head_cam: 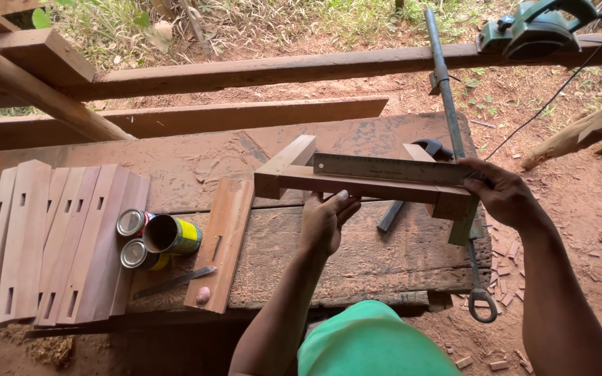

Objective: The person assembles a rectangular wooden frame on a rustic workbench. They position wood pieces together, use a hammer to drive nails at the joints, apply glue from a can to a joint, check alignment with a try square, and secure the frame with a long bar clamp, adjusting the pieces as they work.

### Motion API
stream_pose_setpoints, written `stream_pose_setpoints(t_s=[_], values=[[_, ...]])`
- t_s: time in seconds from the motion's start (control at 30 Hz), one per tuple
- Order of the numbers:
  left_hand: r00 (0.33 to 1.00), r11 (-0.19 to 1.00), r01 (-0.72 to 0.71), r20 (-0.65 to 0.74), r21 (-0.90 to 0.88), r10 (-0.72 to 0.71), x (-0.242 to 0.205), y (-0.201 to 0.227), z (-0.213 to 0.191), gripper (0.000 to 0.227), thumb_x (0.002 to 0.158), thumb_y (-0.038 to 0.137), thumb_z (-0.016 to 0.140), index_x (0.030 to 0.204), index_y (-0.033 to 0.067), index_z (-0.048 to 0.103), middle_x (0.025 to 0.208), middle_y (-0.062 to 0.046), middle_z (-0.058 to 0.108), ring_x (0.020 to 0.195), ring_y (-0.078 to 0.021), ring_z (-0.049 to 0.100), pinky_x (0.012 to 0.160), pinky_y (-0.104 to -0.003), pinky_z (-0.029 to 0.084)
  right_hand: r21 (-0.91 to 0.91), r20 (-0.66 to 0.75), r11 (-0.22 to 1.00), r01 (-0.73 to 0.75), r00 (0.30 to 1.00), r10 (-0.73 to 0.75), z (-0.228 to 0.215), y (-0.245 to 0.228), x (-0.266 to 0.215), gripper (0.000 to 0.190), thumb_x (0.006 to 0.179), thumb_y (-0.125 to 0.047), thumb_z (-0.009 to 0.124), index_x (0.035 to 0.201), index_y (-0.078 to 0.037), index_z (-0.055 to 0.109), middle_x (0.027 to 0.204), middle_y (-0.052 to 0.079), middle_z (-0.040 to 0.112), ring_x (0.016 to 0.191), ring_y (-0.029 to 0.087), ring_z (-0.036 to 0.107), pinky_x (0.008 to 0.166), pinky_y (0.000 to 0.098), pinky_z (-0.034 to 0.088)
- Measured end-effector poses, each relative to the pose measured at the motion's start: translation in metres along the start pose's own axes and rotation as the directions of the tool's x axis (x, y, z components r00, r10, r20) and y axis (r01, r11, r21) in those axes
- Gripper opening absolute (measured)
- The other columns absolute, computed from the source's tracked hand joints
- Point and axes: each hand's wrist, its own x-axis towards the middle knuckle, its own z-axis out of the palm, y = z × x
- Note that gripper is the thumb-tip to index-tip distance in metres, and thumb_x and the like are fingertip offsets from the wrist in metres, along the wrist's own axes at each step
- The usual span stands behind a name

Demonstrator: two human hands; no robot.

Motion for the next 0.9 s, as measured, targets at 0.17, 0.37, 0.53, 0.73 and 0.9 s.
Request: stream_pose_setpoints(t_s=[0.17,0.37,0.53,0.73,0.9], values=[[1.000,1.000,-0.011,0.007,-0.003,0.011,0.001,-0.001,-0.003,0.042,0.095,0.001,0.056,0.134,-0.0087,0.043,0.111,-0.026,0.065,0.102,-0.0339,0.071,0.092,-0.041,0.061,-0.017,0.034,1.000,0.000,0.999,0.001,-0.002,-0.001,0.000,0.047,0.094,0.004,0.062,0.140,-0.006,0.063,0.114,0.008,0.071,0.087,0.017,0.062,0.075,0.0281,0.050],[0.999,0.995,0.037,0.001,-0.089,-0.037,0.019,-0.002,-0.005,0.044,0.092,-0.001,0.058,0.132,-0.0165,0.048,0.115,-0.034,0.065,0.108,-0.0430,0.068,0.093,-0.045,0.059,-0.165,0.002,0.984,-0.062,0.998,0.064,0.001,-0.025,0.008,0.047,0.093,-0.004,0.063,0.139,-0.009,0.063,0.118,0.014,0.073,0.087,0.025,0.068,0.075,0.0355,0.056],[0.995,0.996,0.010,-0.093,-0.090,-0.019,0.040,-0.005,-0.008,0.077,0.088,0.002,0.071,0.154,0.0063,0.033,0.120,-0.024,0.056,0.108,-0.0392,0.066,0.100,-0.049,0.056,-0.059,-0.035,0.998,-0.006,0.999,0.004,0.001,-0.034,0.014,0.044,0.092,-0.004,0.067,0.136,-0.008,0.066,0.112,0.025,0.074,0.114,0.040,0.067,0.103,0.0535,0.047],[0.996,0.997,-0.032,-0.079,-0.064,0.027,0.038,-0.009,-0.002,0.077,0.085,0.004,0.074,0.152,0.0108,0.037,0.115,-0.017,0.061,0.104,-0.0353,0.069,0.099,-0.049,0.056,0.063,-0.008,0.998,-0.030,0.999,0.031,-0.003,-0.016,0.027,0.041,0.092,-0.002,0.066,0.133,-0.005,0.068,0.107,0.021,0.075,0.103,0.034,0.068,0.101,0.0497,0.050],[0.997,0.992,-0.082,-0.007,-0.092,0.081,0.016,-0.023,-0.014,0.057,0.094,0.001,0.060,0.146,0.0053,0.037,0.104,-0.019,0.062,0.092,-0.0307,0.069,0.086,-0.041,0.058,-0.228,-0.135,0.970,0.084,0.984,-0.117,-0.029,-0.060,0.026,0.045,0.092,-0.002,0.066,0.137,-0.009,0.068,0.078,0.009,0.067,0.055,0.019,0.051,0.049,0.0316,0.041]])
